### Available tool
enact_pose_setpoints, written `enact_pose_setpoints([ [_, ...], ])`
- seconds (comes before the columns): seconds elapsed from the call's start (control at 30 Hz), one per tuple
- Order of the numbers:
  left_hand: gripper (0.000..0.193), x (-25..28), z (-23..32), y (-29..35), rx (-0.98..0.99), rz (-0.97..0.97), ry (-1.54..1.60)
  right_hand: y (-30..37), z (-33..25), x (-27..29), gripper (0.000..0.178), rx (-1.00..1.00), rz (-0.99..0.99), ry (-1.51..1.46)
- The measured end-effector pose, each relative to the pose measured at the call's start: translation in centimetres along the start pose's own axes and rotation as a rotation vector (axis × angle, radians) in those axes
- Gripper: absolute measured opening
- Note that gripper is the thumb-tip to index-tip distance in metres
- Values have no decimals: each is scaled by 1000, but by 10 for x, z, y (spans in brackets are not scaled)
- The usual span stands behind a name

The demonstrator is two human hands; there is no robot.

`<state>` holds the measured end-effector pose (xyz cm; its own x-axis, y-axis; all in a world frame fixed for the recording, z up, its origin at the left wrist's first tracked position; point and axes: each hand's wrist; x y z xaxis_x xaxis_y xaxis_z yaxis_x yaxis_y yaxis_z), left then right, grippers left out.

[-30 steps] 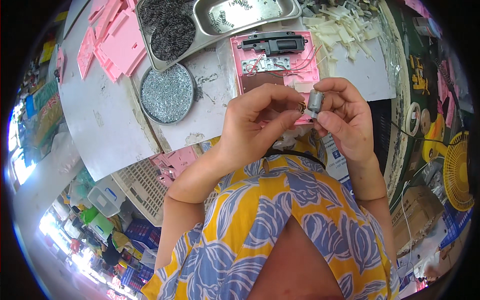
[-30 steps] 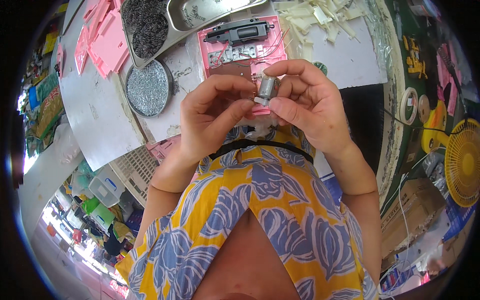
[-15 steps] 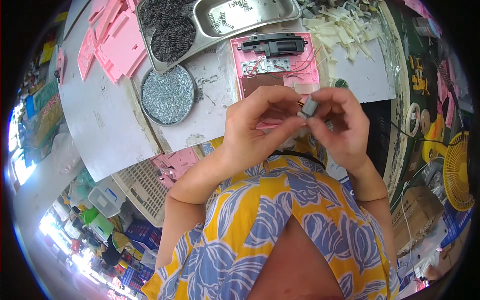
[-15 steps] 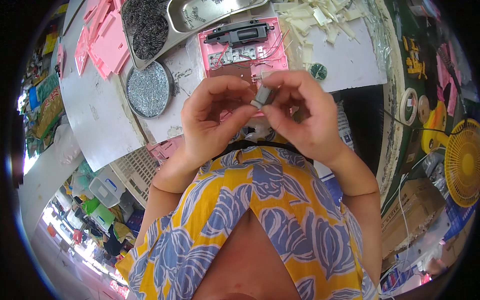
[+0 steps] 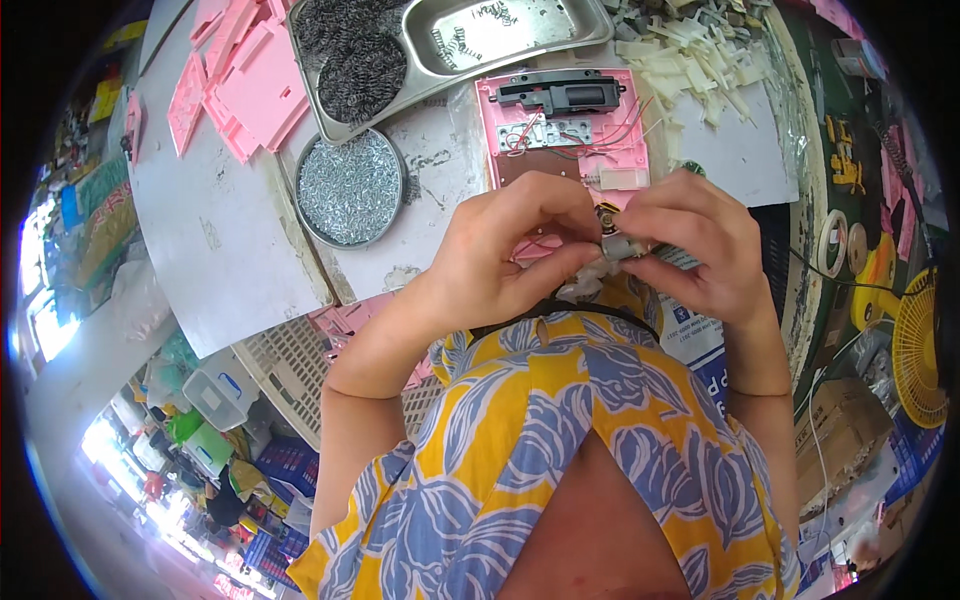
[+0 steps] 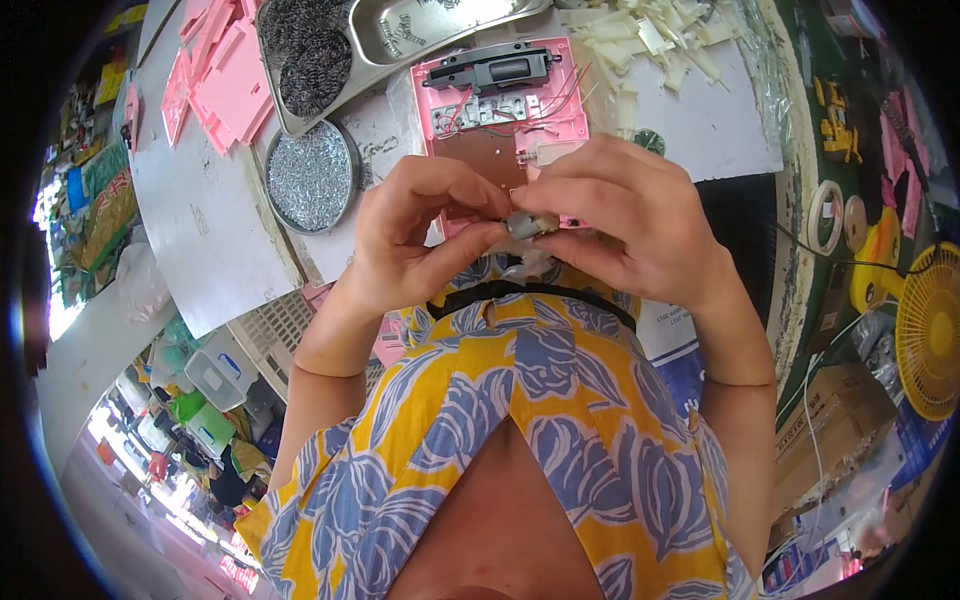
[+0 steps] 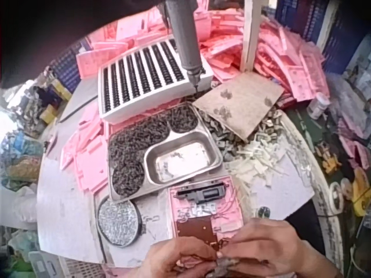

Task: Assembling a small pink electronic device using components like a motor and circuit board, and using tools like a power screwdriver and soldering iron.

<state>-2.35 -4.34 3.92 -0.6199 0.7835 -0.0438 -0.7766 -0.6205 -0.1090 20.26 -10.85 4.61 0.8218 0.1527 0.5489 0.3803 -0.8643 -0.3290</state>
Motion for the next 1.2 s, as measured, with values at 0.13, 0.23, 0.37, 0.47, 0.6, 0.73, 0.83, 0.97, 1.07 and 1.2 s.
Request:
enact_pose_setpoints([
  [0.13,33,12,-2,-8,-368,-173,-461,0,-9,2,37,-16,-21,-21],
  [0.23,28,9,-3,-9,-397,-125,-436,3,-11,-3,35,-46,63,-85],
  [0.37,22,9,0,-7,-314,-98,-425,3,-12,-11,34,-50,136,-94],
  [0.47,19,8,0,-4,-255,-72,-394,0,-13,-12,34,-26,138,-56],
  [0.6,19,9,5,-3,-157,-98,-377,0,-15,-11,35,-26,104,7],
  [0.73,18,5,0,-3,-228,-80,-483,2,-15,-8,36,-23,61,50],
  [0.83,19,-2,-5,-5,-272,-42,-532,7,-14,-3,35,-46,38,88],
  [0.97,23,4,-2,-21,-145,-13,-523,23,-6,8,34,-116,130,119],
  [1.07,23,2,-9,-49,-13,76,-737,39,3,15,33,-144,253,130],
  [1.2,18,-10,-25,-71,-92,-34,-1250,45,5,18,31,-119,348,112],
])
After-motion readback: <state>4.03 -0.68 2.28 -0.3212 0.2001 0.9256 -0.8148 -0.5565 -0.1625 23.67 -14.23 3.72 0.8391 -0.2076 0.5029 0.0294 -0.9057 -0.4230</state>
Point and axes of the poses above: each hand's wrist, its own y-axis away from the middle knuckle, its own x-axis out of the back of the hand, z = x × y, and after that the axes turned 9 degrees about -z, right-handed
